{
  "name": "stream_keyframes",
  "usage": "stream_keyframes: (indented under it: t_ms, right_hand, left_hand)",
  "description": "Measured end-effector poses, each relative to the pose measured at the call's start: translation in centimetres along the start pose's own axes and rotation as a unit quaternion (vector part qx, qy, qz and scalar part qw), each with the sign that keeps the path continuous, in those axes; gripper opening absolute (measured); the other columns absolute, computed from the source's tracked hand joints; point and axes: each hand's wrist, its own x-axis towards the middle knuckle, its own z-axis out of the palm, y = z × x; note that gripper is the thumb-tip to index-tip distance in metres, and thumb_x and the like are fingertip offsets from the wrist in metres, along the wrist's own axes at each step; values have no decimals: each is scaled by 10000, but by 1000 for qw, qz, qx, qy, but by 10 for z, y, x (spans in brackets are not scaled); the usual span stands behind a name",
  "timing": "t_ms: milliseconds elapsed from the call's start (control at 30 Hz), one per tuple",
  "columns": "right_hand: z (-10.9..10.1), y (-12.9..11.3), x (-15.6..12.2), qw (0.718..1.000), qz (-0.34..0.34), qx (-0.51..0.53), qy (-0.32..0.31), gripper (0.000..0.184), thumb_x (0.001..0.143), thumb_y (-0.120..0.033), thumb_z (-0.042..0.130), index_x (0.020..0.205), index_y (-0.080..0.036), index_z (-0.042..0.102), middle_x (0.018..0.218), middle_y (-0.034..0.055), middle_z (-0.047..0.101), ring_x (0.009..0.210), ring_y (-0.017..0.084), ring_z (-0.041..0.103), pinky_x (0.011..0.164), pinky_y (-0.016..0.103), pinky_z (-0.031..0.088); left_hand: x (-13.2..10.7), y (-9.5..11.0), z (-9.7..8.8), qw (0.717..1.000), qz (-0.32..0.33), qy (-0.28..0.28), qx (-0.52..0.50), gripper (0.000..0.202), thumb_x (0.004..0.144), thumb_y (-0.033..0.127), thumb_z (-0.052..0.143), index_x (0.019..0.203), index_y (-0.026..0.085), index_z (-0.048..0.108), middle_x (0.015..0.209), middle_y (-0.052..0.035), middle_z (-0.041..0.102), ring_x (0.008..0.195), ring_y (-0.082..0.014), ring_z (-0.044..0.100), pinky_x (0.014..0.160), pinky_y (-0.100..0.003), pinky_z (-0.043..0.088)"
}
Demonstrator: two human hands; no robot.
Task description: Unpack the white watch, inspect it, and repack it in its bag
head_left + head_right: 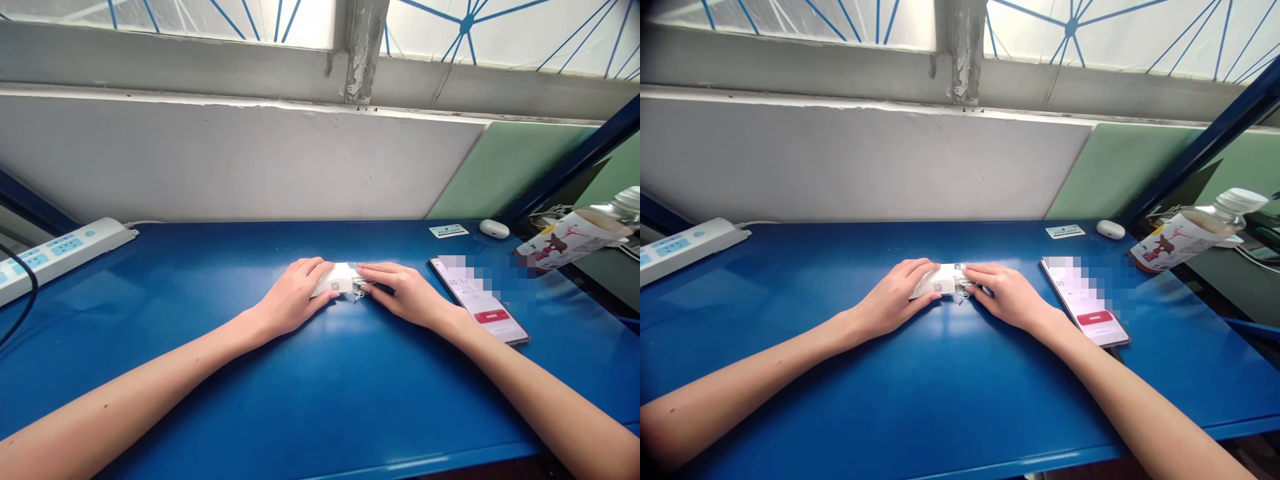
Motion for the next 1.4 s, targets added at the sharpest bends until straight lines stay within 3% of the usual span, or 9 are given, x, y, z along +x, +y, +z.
stream_keyframes:
  t_ms: [133,233,367,833,967,1100,1200,1400]
  right_hand:
    - [6,-4,0,999,33,-13,0,343,969,-278,547,1265,-161,673,1326,128,659,1196,263,641,1032,417,527]
    - [-1,-2,0,998,36,-47,-1,333,957,-304,568,1246,-185,685,1358,135,632,1187,287,635,996,447,541]
    - [-14,5,1,999,7,-35,-33,240,945,-273,586,1127,-210,729,1151,94,723,1020,252,686,885,408,581]
    - [-8,-8,-1,998,-14,-34,-58,355,998,-235,444,1314,-151,581,1308,168,605,1178,282,588,962,441,540]
    - [-15,-3,0,998,5,-59,-21,282,978,-281,505,1194,-175,652,1204,145,666,1116,292,616,944,466,546]
    - [-17,-2,2,999,6,-36,-23,205,960,-259,535,1085,-223,693,1067,99,716,1117,295,619,958,482,545]
    - [-11,-4,1,1000,-1,-14,-28,223,949,-270,555,1129,-229,682,1178,108,688,1273,322,533,1033,532,502]
    - [3,-9,-5,998,0,32,-57,421,937,-398,590,1311,-206,590,1491,165,476,1461,363,311,1118,587,397]
  left_hand:
    - [0,1,0,1000,3,8,12,411,982,425,529,1254,121,575,1247,-162,627,1146,-308,580,970,-461,492]
    - [-1,1,1,1000,0,7,15,411,978,417,541,1261,120,575,1248,-160,629,1151,-305,580,972,-453,496]
    - [-1,1,1,1000,0,9,21,423,974,419,551,1269,117,570,1255,-163,628,1157,-306,581,974,-450,499]
    - [-2,0,2,1000,-8,15,18,387,970,412,556,1269,166,572,1253,-137,635,1154,-297,593,976,-442,503]
    - [-1,2,1,1000,-13,14,18,378,977,418,543,1265,175,575,1255,-131,640,1155,-295,595,966,-441,508]
    - [-1,4,0,999,-15,16,28,386,987,443,517,1245,165,582,1236,-134,650,1144,-298,601,962,-448,506]
    - [-1,3,0,999,-18,20,37,371,991,446,506,1231,176,589,1225,-129,654,1135,-299,605,953,-449,506]
    - [-2,1,0,999,-4,11,32,377,982,411,537,1242,143,587,1246,-150,636,1148,-304,585,975,-455,492]
